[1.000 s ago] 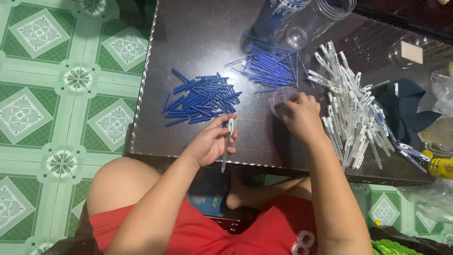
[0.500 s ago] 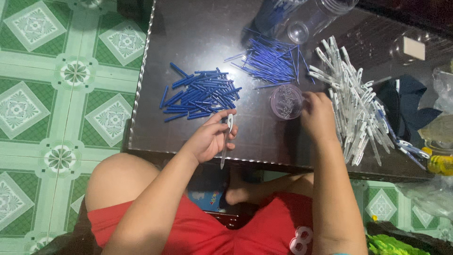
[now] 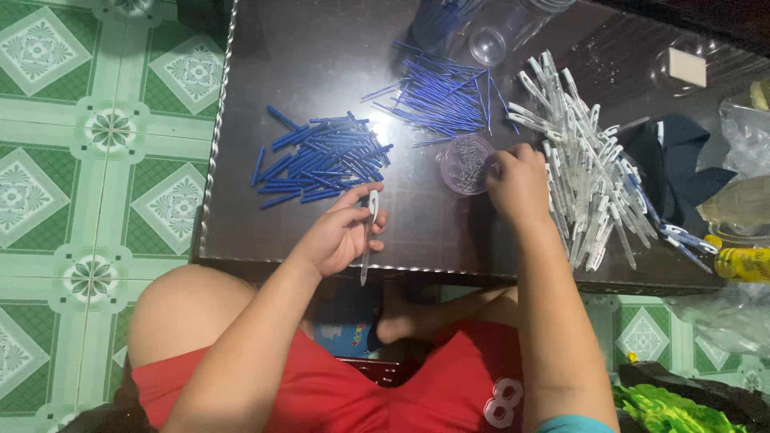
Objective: The person assembles pens by inserting ink refills into pen barrels and then placing the finished pens into a container.
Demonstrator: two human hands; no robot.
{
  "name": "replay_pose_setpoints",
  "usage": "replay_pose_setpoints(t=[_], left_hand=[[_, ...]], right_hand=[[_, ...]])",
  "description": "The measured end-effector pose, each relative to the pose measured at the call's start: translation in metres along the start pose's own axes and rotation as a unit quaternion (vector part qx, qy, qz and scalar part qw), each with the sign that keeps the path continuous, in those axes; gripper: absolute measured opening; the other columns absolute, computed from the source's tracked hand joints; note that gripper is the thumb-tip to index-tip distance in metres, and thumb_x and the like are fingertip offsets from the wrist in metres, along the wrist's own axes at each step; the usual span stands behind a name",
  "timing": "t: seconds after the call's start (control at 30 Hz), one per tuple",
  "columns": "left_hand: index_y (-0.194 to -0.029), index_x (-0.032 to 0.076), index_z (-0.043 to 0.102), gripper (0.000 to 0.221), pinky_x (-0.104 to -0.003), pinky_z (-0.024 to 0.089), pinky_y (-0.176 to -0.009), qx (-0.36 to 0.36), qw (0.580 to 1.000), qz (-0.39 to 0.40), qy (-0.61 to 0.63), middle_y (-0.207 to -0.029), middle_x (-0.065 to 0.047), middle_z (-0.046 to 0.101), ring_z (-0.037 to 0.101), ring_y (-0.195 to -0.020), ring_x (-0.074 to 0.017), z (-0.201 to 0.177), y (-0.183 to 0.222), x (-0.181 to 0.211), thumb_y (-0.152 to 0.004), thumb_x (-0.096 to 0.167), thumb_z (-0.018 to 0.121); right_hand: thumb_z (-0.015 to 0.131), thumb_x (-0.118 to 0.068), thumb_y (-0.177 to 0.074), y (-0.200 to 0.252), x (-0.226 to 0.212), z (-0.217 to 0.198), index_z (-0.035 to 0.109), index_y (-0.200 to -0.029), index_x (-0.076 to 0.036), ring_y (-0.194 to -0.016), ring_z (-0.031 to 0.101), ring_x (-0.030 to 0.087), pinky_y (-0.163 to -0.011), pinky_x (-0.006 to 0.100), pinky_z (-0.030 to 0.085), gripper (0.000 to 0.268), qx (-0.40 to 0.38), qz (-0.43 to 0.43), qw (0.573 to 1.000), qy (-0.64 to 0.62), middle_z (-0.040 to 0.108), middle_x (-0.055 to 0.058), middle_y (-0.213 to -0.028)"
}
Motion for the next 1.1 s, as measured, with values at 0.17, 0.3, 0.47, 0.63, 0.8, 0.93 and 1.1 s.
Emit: replay_pose_setpoints(t=[0.17,0.3,0.47,0.63,0.8,0.93,1.1], left_hand=[[-0.147,0.017,0.047,0.052,-0.032,0.045,-0.062,-0.001,1.0,0.011,-0.012,-0.094,-0.022,0.066,0.061,-0.079,-0.0205,-0.002,0.0,-0.001,-0.097,0.002,0.042],[-0.145,0.017,0.048,0.051,-0.032,0.044,-0.063,0.002,1.0,0.024,-0.021,-0.094,-0.022,0.067,0.06,-0.079,-0.0209,0.0,0.0,-0.001,-0.097,0.002,0.043],[-0.145,0.016,0.048,0.05,-0.032,0.043,-0.063,0.013,0.999,0.023,-0.034,-0.095,-0.022,0.067,0.061,-0.08,-0.021,0.003,0.003,0.001,-0.097,0.002,0.042],[-0.145,0.017,0.047,0.049,-0.032,0.044,-0.063,0.011,0.998,0.026,-0.051,-0.097,-0.021,0.066,0.06,-0.079,-0.0208,0.003,0.003,0.0,-0.098,0.004,0.043],[-0.146,0.013,0.047,0.04,-0.022,0.044,-0.054,-0.017,0.977,0.094,-0.188,-0.087,-0.02,0.066,0.051,-0.06,-0.0119,0.001,0.001,-0.015,-0.107,0.021,0.048],[-0.136,0.006,0.056,0.031,-0.018,0.039,-0.049,-0.032,0.956,0.119,-0.267,-0.078,-0.016,0.067,0.047,-0.054,-0.0073,0.008,0.004,-0.031,-0.108,0.019,0.05],[-0.117,0.009,0.067,0.026,-0.019,0.043,-0.049,0.025,0.912,0.14,-0.386,-0.072,-0.009,0.069,0.054,-0.054,-0.0071,-0.002,0.004,-0.025,-0.107,0.031,0.055]], right_hand=[[0.076,-0.02,-0.088,0.0,0.004,0.0,0.077,-0.101,-0.012,-0.109,0.06,0.039,-0.093,0.049,0.051,0.015,-0.017,0.019,0.997,-0.076,0.063,0.017,-0.116],[0.064,-0.022,-0.102,0.004,0.007,-0.001,0.074,-0.11,-0.007,-0.111,0.061,0.035,-0.094,0.046,0.05,0.02,-0.039,0.06,0.986,-0.153,0.062,0.018,-0.117],[0.064,-0.02,-0.102,0.009,0.018,-0.001,0.07,-0.11,-0.004,-0.098,0.066,0.036,-0.086,0.048,0.053,0.018,-0.029,0.068,0.983,-0.169,0.065,0.016,-0.1],[0.072,-0.022,-0.1,0.018,0.013,-0.023,0.069,-0.113,-0.006,-0.098,0.069,0.034,-0.087,0.047,0.053,0.021,-0.02,0.084,0.974,-0.211,0.069,0.013,-0.099],[0.069,-0.02,-0.101,0.056,-0.052,-0.062,0.068,-0.125,0.004,-0.121,0.061,0.049,-0.104,0.057,0.046,0.034,0.012,0.005,0.901,-0.433,0.068,0.033,-0.118],[0.076,-0.016,-0.093,0.085,-0.106,-0.026,0.078,-0.115,-0.007,-0.119,0.068,0.033,-0.107,0.046,0.049,0.024,-0.028,0.02,0.854,-0.519,0.076,0.018,-0.114],[0.075,-0.015,-0.093,0.087,-0.147,-0.047,0.081,-0.104,-0.015,-0.092,0.073,0.026,-0.089,0.039,0.056,0.013,0.017,-0.104,0.849,-0.518,0.077,0.007,-0.093]])
Point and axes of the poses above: each hand's wrist, its own y-axis away from the middle knuckle, its own z-axis out of the palm, x = y × z, the point moved 9 cm from there along -y, towards the middle knuckle
